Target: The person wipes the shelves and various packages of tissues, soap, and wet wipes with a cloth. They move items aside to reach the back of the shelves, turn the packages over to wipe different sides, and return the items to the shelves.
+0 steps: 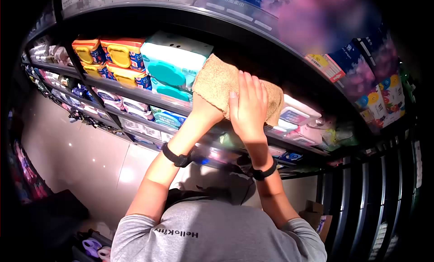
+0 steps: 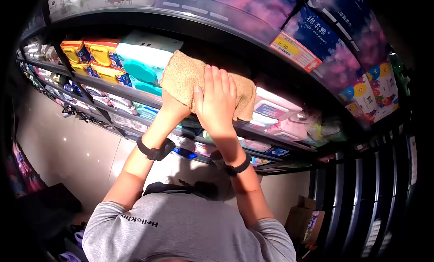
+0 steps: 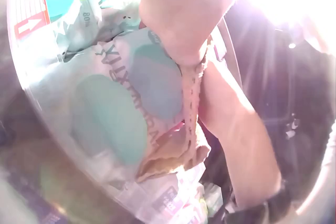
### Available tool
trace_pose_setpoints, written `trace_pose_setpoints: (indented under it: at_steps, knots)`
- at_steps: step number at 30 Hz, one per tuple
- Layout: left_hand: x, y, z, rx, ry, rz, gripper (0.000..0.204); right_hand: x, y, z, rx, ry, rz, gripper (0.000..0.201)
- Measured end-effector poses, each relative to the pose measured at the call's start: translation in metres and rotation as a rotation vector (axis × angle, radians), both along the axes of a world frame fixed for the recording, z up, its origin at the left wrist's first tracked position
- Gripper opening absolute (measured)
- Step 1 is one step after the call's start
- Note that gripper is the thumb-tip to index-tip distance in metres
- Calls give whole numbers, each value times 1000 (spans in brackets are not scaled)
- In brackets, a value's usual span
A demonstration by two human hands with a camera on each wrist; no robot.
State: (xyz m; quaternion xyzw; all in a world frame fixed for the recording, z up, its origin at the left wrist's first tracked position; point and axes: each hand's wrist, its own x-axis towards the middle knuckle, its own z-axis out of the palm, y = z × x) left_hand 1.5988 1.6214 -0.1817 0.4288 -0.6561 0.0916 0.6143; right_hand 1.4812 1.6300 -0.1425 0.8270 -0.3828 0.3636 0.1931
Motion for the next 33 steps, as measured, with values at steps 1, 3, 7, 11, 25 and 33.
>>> trace_pose_setpoints:
  at_steps: [1, 3, 7, 11, 25, 33]
  knots:
    - [-1, 0, -1, -41, -149, 139, 31, -4, 0, -7, -31, -11, -25, 43]
    - [-4, -1, -2, 25, 68, -37, 32, -11, -3, -1, 0, -36, -13, 37]
    - [-3, -8, 6, -90, -129, 185, 25, -18, -24, 56, 564, 37, -378, 43]
    - [-3, -6, 8, -110, -120, 188, 29, -12, -84, 53, 475, 12, -9, 42]
    - [-8, -9, 4, -130, -133, 201, 29, 10, -96, 40, 242, 115, -103, 36]
    - [-1, -14, -1, -88, -226, 215, 28, 2, -14, -1, -18, -73, -80, 32]
